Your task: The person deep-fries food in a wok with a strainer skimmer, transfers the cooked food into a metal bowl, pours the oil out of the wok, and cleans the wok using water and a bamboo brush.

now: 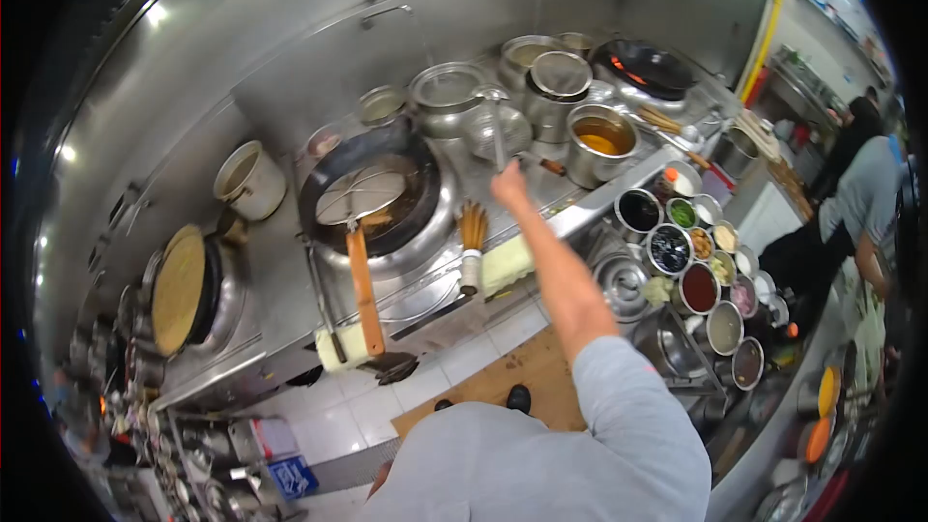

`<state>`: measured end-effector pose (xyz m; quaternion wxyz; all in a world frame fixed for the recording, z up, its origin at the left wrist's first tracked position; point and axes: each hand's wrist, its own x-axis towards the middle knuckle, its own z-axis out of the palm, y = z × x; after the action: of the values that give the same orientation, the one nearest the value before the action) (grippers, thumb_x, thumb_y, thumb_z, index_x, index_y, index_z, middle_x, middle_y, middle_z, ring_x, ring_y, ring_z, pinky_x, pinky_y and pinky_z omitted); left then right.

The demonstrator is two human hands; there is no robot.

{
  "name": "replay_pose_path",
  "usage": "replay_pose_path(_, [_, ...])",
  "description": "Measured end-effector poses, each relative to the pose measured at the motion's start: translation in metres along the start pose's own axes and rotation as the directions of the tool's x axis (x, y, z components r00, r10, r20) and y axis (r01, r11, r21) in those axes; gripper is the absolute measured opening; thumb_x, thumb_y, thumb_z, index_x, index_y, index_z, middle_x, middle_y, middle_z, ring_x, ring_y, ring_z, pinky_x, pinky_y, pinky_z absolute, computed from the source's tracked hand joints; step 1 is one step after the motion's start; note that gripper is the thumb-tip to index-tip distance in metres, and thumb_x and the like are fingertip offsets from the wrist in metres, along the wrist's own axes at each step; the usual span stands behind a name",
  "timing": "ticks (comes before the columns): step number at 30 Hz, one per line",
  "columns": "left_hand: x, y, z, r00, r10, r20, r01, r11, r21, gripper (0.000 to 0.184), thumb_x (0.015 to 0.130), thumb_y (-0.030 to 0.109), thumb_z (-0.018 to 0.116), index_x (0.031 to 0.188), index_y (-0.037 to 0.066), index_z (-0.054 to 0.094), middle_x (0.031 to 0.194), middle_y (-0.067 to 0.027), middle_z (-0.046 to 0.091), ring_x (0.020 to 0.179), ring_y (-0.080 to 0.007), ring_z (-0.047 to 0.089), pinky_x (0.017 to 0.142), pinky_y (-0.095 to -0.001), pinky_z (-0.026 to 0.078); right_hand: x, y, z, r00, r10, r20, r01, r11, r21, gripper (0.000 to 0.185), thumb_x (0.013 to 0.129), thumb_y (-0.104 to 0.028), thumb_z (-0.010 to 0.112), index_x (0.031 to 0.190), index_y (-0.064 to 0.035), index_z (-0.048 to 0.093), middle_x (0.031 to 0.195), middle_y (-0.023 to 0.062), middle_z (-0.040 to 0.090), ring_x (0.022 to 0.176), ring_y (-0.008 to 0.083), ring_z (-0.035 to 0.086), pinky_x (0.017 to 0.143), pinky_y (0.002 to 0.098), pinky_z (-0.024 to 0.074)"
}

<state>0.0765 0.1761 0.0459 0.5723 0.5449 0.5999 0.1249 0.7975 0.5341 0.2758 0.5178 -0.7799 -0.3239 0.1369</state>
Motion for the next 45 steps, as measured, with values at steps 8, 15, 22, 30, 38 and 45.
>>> replay_pose_path(8, [0.049, 0.086, 0.0, 0.999, 0.047, -0.028, -0.05, 0.991, -0.124, 0.014, 0.086, 0.018, 0.056, 0.093, 0.007, 0.053, 0.072, -0.0046, 0.057, 0.057, -0.0132, 0.056, 0.044, -0.0248, 0.044, -0.189, -0.005, -0.118, 0.856, 0.096, 0.508, -0.367, 0.805, 0.466, 0.023, 0.088, -0.021, 0.058, 0.1, -0.0054, 0.045, 0.067, 0.0037, 0.051, 0.048, 0.0104, 0.048, 0.038, 0.0287, 0.0407])
replay_pose_path(15, [0.073, 0.067, 0.001, 0.996, 0.069, -0.054, -0.077, 0.982, -0.172, 0.012, 0.087, 0.015, 0.054, 0.097, 0.007, 0.053, 0.079, -0.005, 0.058, 0.066, -0.015, 0.059, 0.052, -0.0271, 0.048, -0.283, 0.087, -0.147, 0.994, 0.107, 0.011, -0.092, 0.9, -0.426, 0.04, 0.079, -0.016, 0.062, 0.111, -0.0028, 0.042, 0.088, 0.0285, 0.061, 0.088, 0.048, 0.057, 0.077, 0.0531, 0.0434])
replay_pose_path(22, [0.079, 0.243, -0.01, 0.999, 0.034, 0.028, -0.003, 0.678, -0.735, 0.037, 0.092, 0.03, 0.051, 0.123, 0.011, 0.045, 0.113, -0.0138, 0.056, 0.097, -0.0237, 0.058, 0.08, -0.0393, 0.05, -0.32, 0.09, -0.131, 0.986, 0.153, -0.066, -0.166, 0.89, -0.424, 0.045, 0.081, -0.018, 0.059, 0.12, -0.0049, 0.04, 0.092, 0.0297, 0.06, 0.089, 0.0475, 0.057, 0.077, 0.0516, 0.0445])
replay_pose_path(30, [0.17, 0.36, -0.025, 0.831, 0.326, 0.451, 0.228, 0.54, -0.81, 0.054, 0.092, 0.039, 0.052, 0.135, 0.013, 0.033, 0.124, -0.0192, 0.049, 0.107, -0.0325, 0.055, 0.089, -0.0518, 0.045, -0.353, 0.101, -0.145, 0.937, -0.317, -0.144, 0.183, 0.8, -0.571, 0.049, 0.082, -0.014, 0.061, 0.125, -0.0056, 0.039, 0.073, 0.019, 0.059, 0.051, 0.0278, 0.06, 0.044, 0.0391, 0.0455])
replay_pose_path(38, [0.153, 0.459, -0.096, 0.707, 0.674, -0.214, -0.074, 0.371, 0.926, 0.06, 0.083, 0.01, 0.049, 0.14, 0.011, 0.029, 0.107, -0.0204, 0.049, 0.085, -0.0403, 0.061, 0.069, -0.0443, 0.053, -0.353, 0.007, -0.158, 0.951, 0.236, 0.197, -0.29, 0.903, 0.318, 0.022, 0.089, -0.009, 0.053, 0.108, -0.0064, 0.042, 0.066, -0.0007, 0.043, 0.042, 0.0064, 0.04, 0.033, 0.024, 0.0332])
replay_pose_path(45, [0.159, 0.485, -0.132, 0.715, 0.68, -0.163, -0.21, 0.432, 0.877, 0.062, 0.081, 0.007, 0.044, 0.142, 0.011, 0.029, 0.1, -0.0189, 0.053, 0.074, -0.0367, 0.063, 0.065, -0.0437, 0.052, -0.378, 0.012, -0.149, 0.929, 0.256, 0.268, -0.356, 0.818, 0.452, 0.02, 0.089, -0.011, 0.053, 0.105, -0.0097, 0.04, 0.065, -0.0026, 0.04, 0.042, 0.0055, 0.037, 0.034, 0.0227, 0.0313])
